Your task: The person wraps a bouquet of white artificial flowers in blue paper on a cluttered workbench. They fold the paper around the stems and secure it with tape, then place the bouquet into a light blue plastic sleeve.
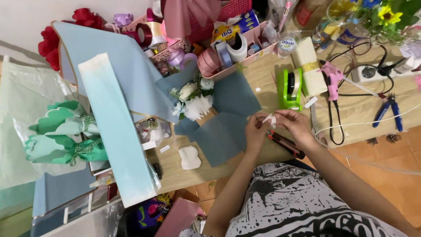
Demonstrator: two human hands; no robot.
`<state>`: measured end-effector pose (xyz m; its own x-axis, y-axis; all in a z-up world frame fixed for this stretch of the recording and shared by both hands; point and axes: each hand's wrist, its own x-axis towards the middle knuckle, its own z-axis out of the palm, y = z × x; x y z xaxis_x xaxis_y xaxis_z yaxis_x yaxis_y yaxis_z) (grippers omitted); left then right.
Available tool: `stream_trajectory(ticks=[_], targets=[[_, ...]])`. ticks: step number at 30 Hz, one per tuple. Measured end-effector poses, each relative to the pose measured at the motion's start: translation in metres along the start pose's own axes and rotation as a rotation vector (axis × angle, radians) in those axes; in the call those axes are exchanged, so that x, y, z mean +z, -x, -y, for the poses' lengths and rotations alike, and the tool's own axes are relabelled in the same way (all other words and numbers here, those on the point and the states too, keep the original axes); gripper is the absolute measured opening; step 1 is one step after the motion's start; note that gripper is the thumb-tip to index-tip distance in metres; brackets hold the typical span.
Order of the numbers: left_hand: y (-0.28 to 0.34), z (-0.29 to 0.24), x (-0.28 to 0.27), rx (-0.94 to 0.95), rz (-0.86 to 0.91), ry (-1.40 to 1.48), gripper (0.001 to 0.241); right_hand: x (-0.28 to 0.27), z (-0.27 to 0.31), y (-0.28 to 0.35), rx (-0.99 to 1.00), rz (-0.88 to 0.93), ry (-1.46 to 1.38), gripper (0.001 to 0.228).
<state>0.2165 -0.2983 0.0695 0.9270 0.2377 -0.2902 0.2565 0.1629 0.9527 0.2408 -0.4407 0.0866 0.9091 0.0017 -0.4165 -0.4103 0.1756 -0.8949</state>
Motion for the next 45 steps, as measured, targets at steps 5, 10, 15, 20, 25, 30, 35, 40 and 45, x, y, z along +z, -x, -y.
stream_trajectory(ticks=[5, 10, 15, 20, 25, 30, 35, 40, 45], targets=[[-0.033, 0.022, 0.010, -0.130, 0.081, -0.096, 0.023, -0.020, -0.027, -0.039, -0.075, -0.025, 0.207, 0.030], [-0.055, 0.016, 0.019, -0.216, 0.096, -0.198, 0.023, -0.024, -0.017, -0.044, -0.107, -0.038, 0.311, 0.016], [-0.102, 0.040, 0.039, -0.072, -0.020, -0.325, 0.013, -0.043, -0.019, -0.042, -0.150, 0.120, 0.761, 0.027], [-0.141, 0.070, 0.056, 0.051, -0.046, -0.475, 0.006, -0.050, 0.001, -0.011, -0.205, 0.289, 0.938, 0.019], [-0.157, 0.052, 0.062, -0.064, -0.072, -0.207, 0.012, -0.064, 0.007, -0.013, -0.128, 0.377, 0.930, 0.021], [-0.187, 0.112, 0.045, 0.413, -0.057, -0.976, 0.023, -0.065, 0.008, -0.017, -0.189, 0.446, 0.936, 0.021], [-0.099, -0.045, -0.013, 0.468, -0.284, -0.663, 0.021, -0.063, -0.013, -0.020, -0.089, 0.509, 0.923, 0.026], [-0.008, -0.065, -0.112, 0.245, -0.701, -0.385, 0.017, -0.039, -0.029, -0.019, 0.150, 0.562, 0.777, 0.026], [0.063, 0.016, -0.203, 0.013, -0.923, -0.344, 0.015, 0.012, -0.048, -0.011, 0.640, 0.563, 0.403, 0.054]])
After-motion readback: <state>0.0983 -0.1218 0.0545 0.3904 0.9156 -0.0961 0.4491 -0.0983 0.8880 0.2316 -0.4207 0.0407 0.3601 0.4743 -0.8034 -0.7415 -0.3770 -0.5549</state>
